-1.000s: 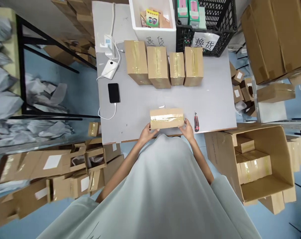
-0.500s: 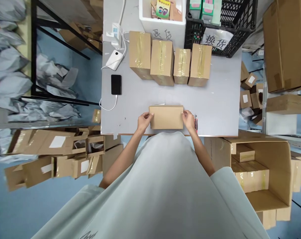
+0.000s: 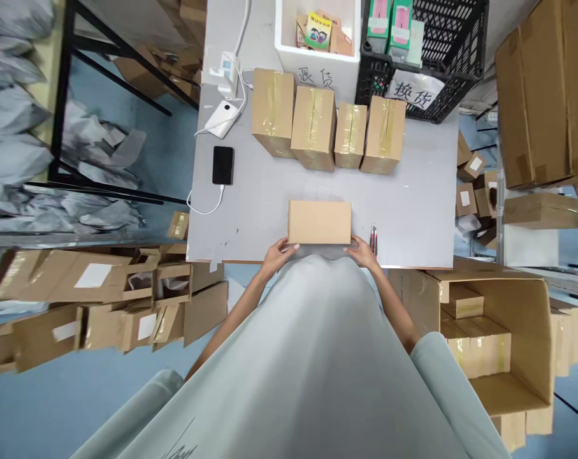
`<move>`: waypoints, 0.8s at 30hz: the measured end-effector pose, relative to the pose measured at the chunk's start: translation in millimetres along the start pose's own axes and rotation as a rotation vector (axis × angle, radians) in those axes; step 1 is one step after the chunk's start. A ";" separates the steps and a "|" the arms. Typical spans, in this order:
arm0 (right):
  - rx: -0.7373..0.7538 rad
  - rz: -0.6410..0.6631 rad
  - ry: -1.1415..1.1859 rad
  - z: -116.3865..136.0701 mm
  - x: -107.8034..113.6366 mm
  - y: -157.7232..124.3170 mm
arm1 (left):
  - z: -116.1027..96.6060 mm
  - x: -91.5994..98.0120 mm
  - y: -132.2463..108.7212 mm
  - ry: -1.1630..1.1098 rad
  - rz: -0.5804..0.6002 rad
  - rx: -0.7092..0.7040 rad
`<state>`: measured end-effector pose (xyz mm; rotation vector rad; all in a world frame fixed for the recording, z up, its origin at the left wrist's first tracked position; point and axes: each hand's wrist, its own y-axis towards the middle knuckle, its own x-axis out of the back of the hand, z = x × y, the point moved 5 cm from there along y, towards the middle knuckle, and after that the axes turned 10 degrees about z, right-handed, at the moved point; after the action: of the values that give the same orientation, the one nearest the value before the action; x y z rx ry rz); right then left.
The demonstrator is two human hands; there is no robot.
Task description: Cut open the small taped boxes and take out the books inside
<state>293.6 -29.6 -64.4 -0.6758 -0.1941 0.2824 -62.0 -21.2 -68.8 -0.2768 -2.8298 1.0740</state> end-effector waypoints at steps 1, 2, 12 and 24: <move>0.022 -0.028 -0.007 0.4 -0.5 -0.9 | 1.2 -2.4 -1.8 0.003 0.016 -0.018; 0.049 -0.062 -0.017 2.7 0.5 -1.9 | 0.9 -3.5 -3.3 0.013 0.008 -0.039; 0.291 -0.293 -0.241 73.6 34.4 -23.7 | -61.0 11.5 -8.2 0.097 -0.256 -0.397; 0.154 -0.202 -0.111 23.3 22.8 -0.5 | -18.5 14.1 19.8 -0.056 -0.253 -0.279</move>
<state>309.0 -9.0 -44.3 -0.4836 -0.3414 0.1391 -70.2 8.2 -67.7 0.0919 -2.9574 0.6485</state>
